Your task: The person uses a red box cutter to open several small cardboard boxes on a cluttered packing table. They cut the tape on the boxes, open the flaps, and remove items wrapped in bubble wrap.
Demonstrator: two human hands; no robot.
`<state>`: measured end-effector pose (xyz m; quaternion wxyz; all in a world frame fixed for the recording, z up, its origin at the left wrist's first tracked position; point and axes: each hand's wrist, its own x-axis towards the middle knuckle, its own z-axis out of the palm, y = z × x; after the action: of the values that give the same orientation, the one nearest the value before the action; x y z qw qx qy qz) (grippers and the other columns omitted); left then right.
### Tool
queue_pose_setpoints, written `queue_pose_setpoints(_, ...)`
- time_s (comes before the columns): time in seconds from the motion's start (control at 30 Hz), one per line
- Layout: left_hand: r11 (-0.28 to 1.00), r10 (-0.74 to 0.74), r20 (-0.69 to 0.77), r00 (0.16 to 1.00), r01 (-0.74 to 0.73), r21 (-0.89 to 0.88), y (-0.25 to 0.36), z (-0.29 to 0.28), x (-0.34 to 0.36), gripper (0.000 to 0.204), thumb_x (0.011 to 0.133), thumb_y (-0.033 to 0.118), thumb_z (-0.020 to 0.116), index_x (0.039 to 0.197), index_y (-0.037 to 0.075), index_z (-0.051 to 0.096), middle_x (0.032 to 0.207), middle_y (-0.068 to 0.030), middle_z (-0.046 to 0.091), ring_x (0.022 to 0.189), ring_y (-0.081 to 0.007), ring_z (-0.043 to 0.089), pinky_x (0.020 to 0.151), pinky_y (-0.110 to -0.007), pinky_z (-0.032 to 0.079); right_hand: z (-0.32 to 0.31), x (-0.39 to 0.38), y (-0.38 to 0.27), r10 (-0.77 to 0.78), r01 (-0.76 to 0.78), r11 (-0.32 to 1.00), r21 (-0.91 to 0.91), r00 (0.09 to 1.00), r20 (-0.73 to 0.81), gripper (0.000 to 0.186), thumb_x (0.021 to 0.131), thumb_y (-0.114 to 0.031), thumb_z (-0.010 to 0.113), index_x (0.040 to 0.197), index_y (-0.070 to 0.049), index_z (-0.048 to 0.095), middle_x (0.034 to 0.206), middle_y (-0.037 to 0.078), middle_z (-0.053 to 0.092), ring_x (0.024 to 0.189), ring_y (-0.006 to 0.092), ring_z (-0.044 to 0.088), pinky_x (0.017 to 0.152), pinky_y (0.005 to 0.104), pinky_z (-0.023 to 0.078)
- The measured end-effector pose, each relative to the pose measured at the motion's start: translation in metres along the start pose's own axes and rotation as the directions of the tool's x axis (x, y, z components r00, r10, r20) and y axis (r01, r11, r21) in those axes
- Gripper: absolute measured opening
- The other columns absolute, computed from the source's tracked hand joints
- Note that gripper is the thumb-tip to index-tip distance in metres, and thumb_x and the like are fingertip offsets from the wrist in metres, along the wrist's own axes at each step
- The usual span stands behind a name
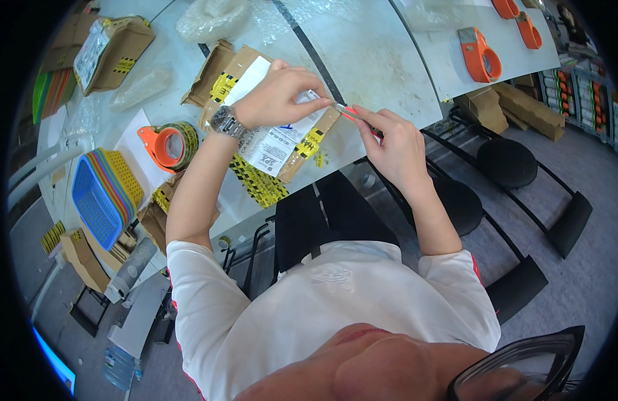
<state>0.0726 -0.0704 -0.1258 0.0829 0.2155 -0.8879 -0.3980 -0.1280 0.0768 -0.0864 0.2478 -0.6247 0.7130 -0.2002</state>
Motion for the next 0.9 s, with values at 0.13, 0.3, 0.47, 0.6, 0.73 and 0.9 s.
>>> queue_pose_setpoints(0.13, 1.0, -0.014, 0.008, 1.0, 0.014, -0.016, -0.002, 0.002, -0.001, 0.019, 0.094, 0.031, 0.067, 0.089, 0.013, 0.071, 0.08, 0.0008, 0.065, 0.081, -0.015, 0.056, 0.091, -0.034, 0.029, 0.0, -0.003, -0.002, 0.027, -0.028, 1.0, 0.008, 0.998, 0.061, 0.022, 0.091, -0.018, 0.064, 0.109, -0.013, 0.075, 0.077, 0.009, 0.066, 0.068, 0.0292, 0.067, 0.06, 0.0396, 0.052)
queue_pose_setpoints(0.3, 0.999, -0.03, 0.044, 0.999, 0.031, -0.029, -0.003, 0.002, -0.002, 0.017, 0.093, 0.03, 0.067, 0.088, 0.013, 0.071, 0.08, 0.0009, 0.065, 0.081, -0.0152, 0.055, 0.091, -0.034, 0.029, 0.001, -0.003, -0.006, 0.037, -0.037, 0.999, -0.007, 0.996, 0.076, 0.021, 0.091, -0.019, 0.063, 0.108, -0.014, 0.075, 0.077, 0.009, 0.066, 0.068, 0.0301, 0.067, 0.061, 0.0407, 0.053)
queue_pose_setpoints(0.47, 1.0, -0.009, 0.024, 1.0, 0.01, -0.025, -0.004, 0.003, 0.0, 0.017, 0.093, 0.029, 0.067, 0.088, 0.012, 0.07, 0.083, -0.0001, 0.066, 0.083, -0.0153, 0.057, 0.092, -0.034, 0.029, 0.006, -0.008, -0.01, 0.088, -0.087, 0.996, -0.007, 0.994, 0.071, 0.022, 0.091, -0.019, 0.064, 0.109, -0.014, 0.075, 0.075, 0.01, 0.065, 0.065, 0.0305, 0.065, 0.06, 0.0408, 0.051)
queue_pose_setpoints(0.6, 0.999, -0.022, 0.03, 0.999, 0.023, -0.025, -0.006, 0.001, 0.005, 0.019, 0.093, 0.03, 0.067, 0.089, 0.011, 0.07, 0.086, -0.0009, 0.068, 0.085, -0.0162, 0.058, 0.092, -0.034, 0.03, 0.011, -0.016, -0.012, 0.078, -0.084, 0.994, 0.067, 0.993, 0.088, 0.023, 0.093, -0.021, 0.063, 0.112, -0.013, 0.075, 0.071, 0.012, 0.063, 0.06, 0.0295, 0.061, 0.057, 0.0389, 0.047)
queue_pose_setpoints(0.73, 1.0, -0.019, 0.051, 0.999, 0.019, 0.0, -0.006, -0.002, 0.011, 0.022, 0.094, 0.031, 0.065, 0.09, 0.011, 0.07, 0.087, -0.0009, 0.069, 0.085, -0.0171, 0.059, 0.093, -0.034, 0.031, 0.013, -0.019, -0.012, 0.095, -0.104, 0.989, 0.104, 0.992, 0.085, 0.023, 0.093, -0.021, 0.064, 0.112, -0.013, 0.075, 0.071, 0.012, 0.063, 0.058, 0.0284, 0.06, 0.057, 0.0376, 0.046)
queue_pose_setpoints(0.9, 1.0, -0.004, 0.05, 0.999, 0.004, -0.005, -0.004, -0.009, 0.01, 0.022, 0.095, 0.031, 0.064, 0.091, 0.01, 0.068, 0.085, -0.001, 0.068, 0.083, -0.0171, 0.06, 0.095, -0.033, 0.031, 0.008, -0.02, -0.012, 0.122, -0.141, 0.977, 0.159, 0.984, 0.127, 0.023, 0.093, -0.022, 0.063, 0.112, -0.014, 0.075, 0.073, 0.011, 0.064, 0.065, 0.0299, 0.064, 0.06, 0.0395, 0.049)
